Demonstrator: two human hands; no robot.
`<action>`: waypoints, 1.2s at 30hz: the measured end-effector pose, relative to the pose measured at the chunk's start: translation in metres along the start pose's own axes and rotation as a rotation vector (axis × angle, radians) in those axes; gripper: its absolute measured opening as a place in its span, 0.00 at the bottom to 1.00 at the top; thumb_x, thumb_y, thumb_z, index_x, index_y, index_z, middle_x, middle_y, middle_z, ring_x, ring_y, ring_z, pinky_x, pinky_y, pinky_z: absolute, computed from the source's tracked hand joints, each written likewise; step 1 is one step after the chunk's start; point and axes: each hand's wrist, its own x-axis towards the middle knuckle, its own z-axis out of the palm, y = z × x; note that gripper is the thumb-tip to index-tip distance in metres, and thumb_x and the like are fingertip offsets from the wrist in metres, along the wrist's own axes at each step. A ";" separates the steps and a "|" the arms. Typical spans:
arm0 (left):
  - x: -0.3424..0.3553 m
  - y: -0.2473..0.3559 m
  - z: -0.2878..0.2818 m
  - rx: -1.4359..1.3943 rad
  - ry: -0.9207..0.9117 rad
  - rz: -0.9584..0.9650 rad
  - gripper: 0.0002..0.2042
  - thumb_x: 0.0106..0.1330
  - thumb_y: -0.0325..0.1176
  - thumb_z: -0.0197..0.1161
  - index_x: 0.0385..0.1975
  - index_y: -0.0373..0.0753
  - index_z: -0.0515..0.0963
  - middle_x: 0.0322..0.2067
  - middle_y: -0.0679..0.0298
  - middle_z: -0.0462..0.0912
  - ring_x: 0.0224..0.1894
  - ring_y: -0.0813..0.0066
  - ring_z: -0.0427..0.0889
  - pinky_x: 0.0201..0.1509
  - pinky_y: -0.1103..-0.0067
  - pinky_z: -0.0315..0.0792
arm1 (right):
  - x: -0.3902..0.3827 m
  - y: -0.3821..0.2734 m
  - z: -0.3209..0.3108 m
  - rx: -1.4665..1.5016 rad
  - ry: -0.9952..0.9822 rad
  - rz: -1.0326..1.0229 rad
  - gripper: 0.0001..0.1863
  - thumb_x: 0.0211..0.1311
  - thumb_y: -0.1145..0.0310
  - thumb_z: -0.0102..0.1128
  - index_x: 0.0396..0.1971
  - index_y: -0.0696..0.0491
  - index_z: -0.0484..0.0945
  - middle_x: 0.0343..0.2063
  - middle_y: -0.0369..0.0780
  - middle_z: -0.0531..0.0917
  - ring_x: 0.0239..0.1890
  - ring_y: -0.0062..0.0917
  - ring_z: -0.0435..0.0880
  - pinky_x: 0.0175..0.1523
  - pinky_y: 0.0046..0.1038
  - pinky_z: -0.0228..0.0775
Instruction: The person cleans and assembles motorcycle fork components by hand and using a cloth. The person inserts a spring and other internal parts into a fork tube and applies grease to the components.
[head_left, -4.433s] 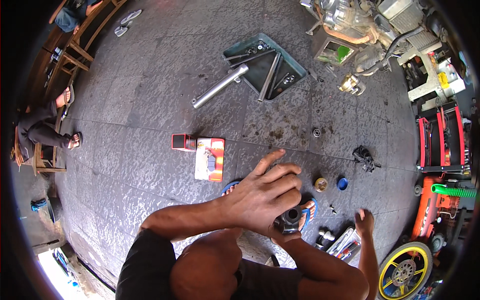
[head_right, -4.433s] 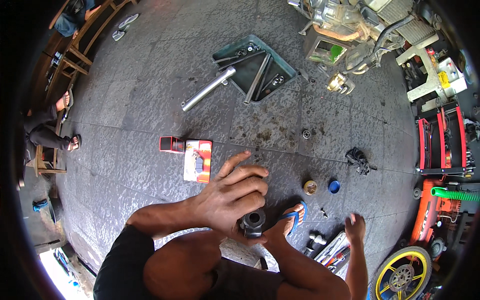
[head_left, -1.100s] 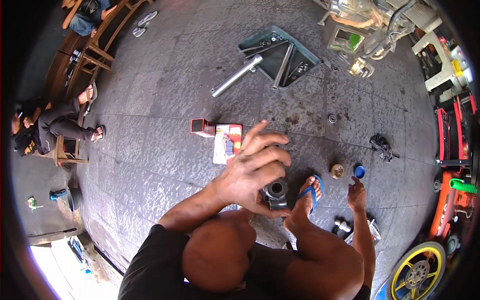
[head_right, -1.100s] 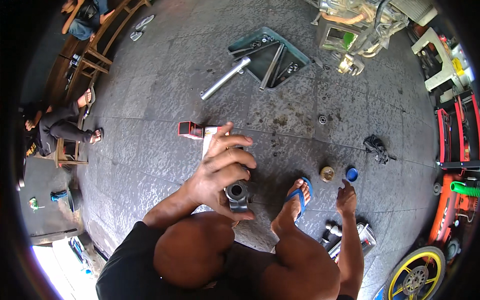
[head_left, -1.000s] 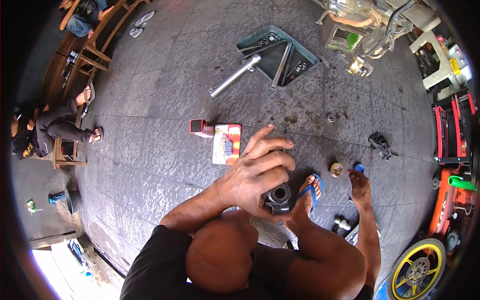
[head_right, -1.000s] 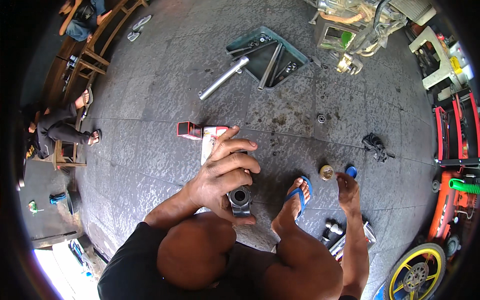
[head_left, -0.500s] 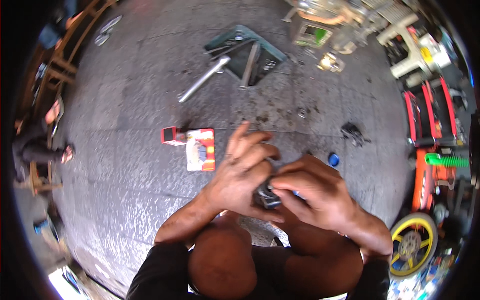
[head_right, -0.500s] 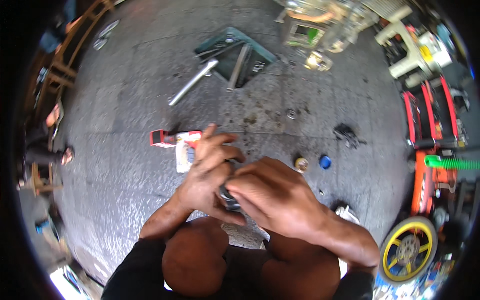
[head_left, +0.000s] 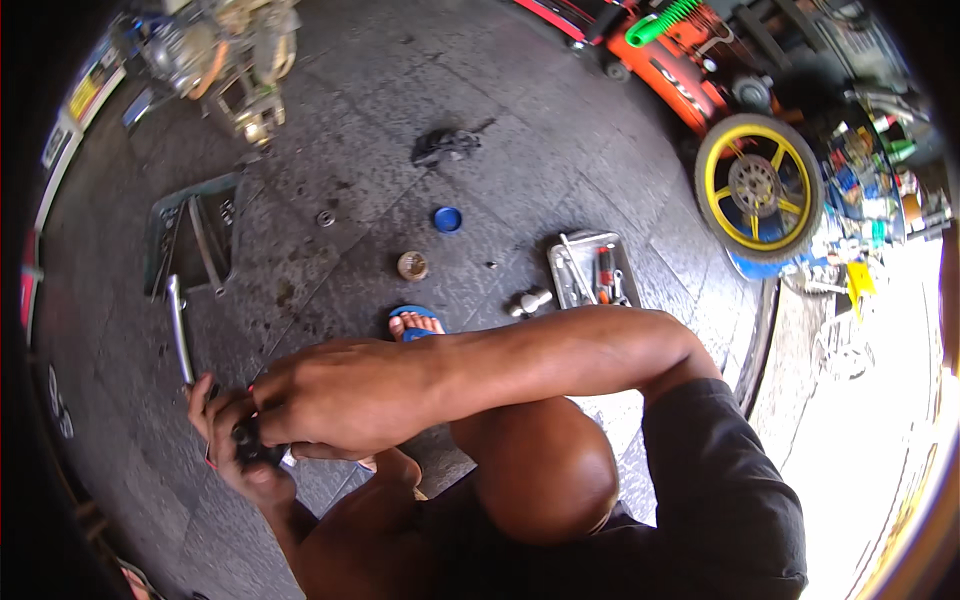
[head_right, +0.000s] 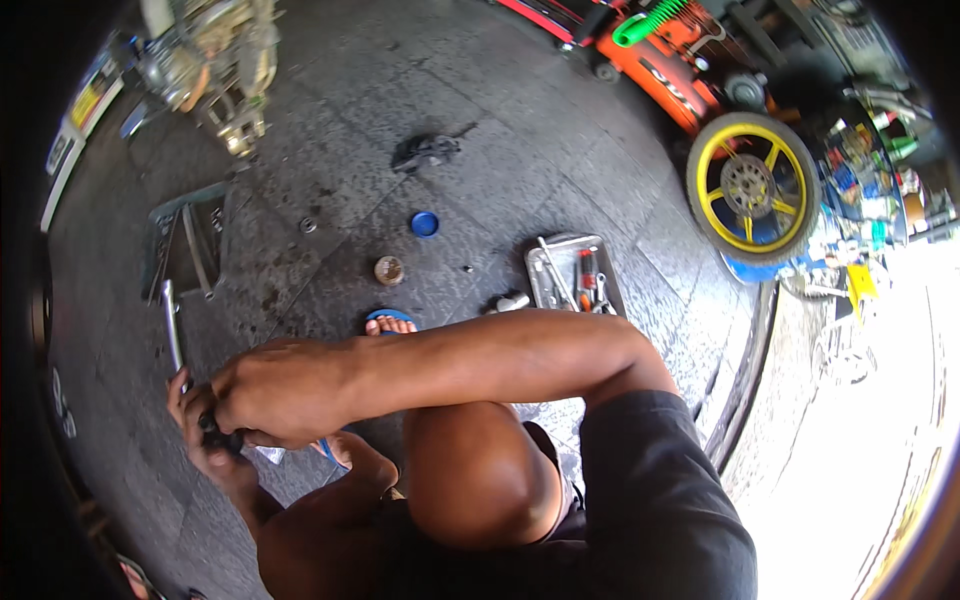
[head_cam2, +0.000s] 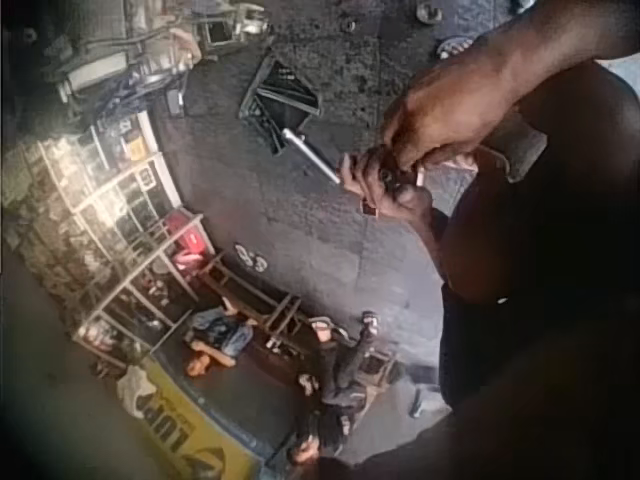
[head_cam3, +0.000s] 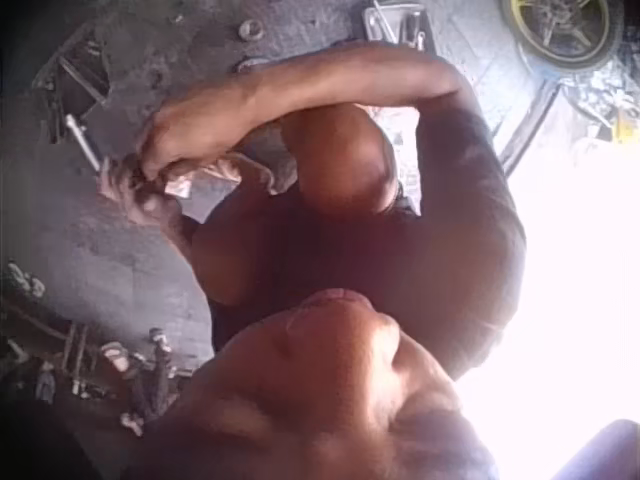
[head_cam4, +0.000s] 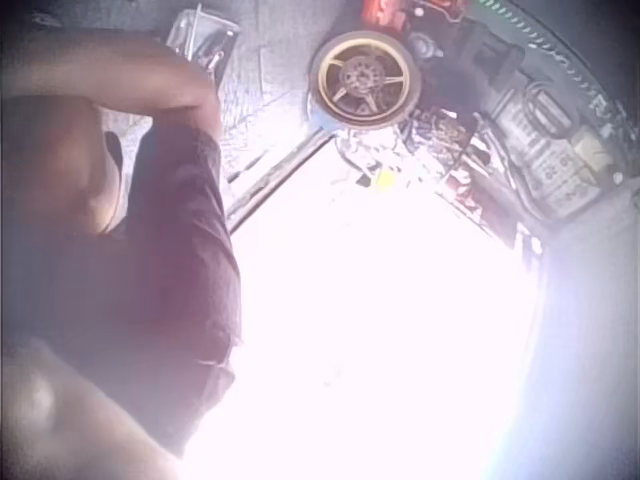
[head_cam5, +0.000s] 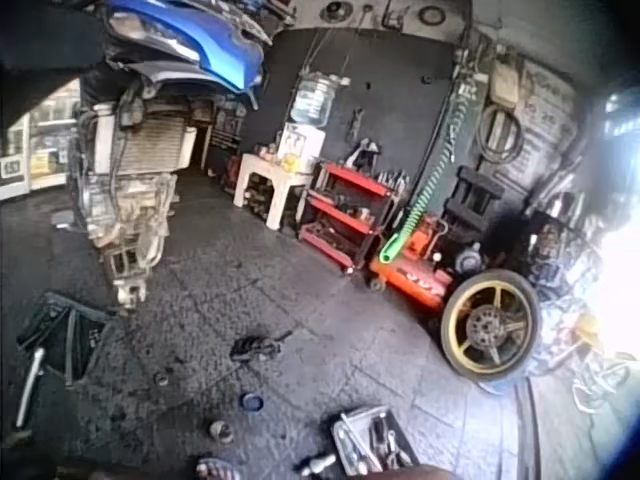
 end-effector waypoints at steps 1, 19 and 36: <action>-0.002 0.000 0.001 -0.025 0.001 0.029 0.34 0.70 0.66 0.45 0.36 0.35 0.79 0.37 0.55 0.80 0.62 0.49 0.69 0.65 0.52 0.60 | -0.010 0.003 -0.002 0.008 0.051 0.003 0.10 0.53 0.71 0.67 0.34 0.59 0.80 0.33 0.44 0.80 0.41 0.42 0.83 0.46 0.41 0.76; -0.006 -0.019 -0.003 -0.077 0.108 -0.118 0.15 0.80 0.41 0.41 0.49 0.36 0.69 0.41 0.55 0.78 0.62 0.54 0.71 0.67 0.58 0.63 | -0.559 0.079 0.060 -0.580 0.638 2.148 0.38 0.60 0.45 0.59 0.69 0.43 0.64 0.59 0.56 0.73 0.59 0.55 0.75 0.61 0.47 0.70; 0.000 -0.007 0.002 -0.105 0.219 -0.113 0.15 0.76 0.45 0.51 0.43 0.36 0.70 0.35 0.57 0.83 0.54 0.59 0.76 0.73 0.56 0.53 | -0.445 0.119 0.068 -0.844 0.903 1.525 0.27 0.57 0.68 0.64 0.58 0.52 0.73 0.53 0.53 0.74 0.59 0.52 0.71 0.64 0.47 0.64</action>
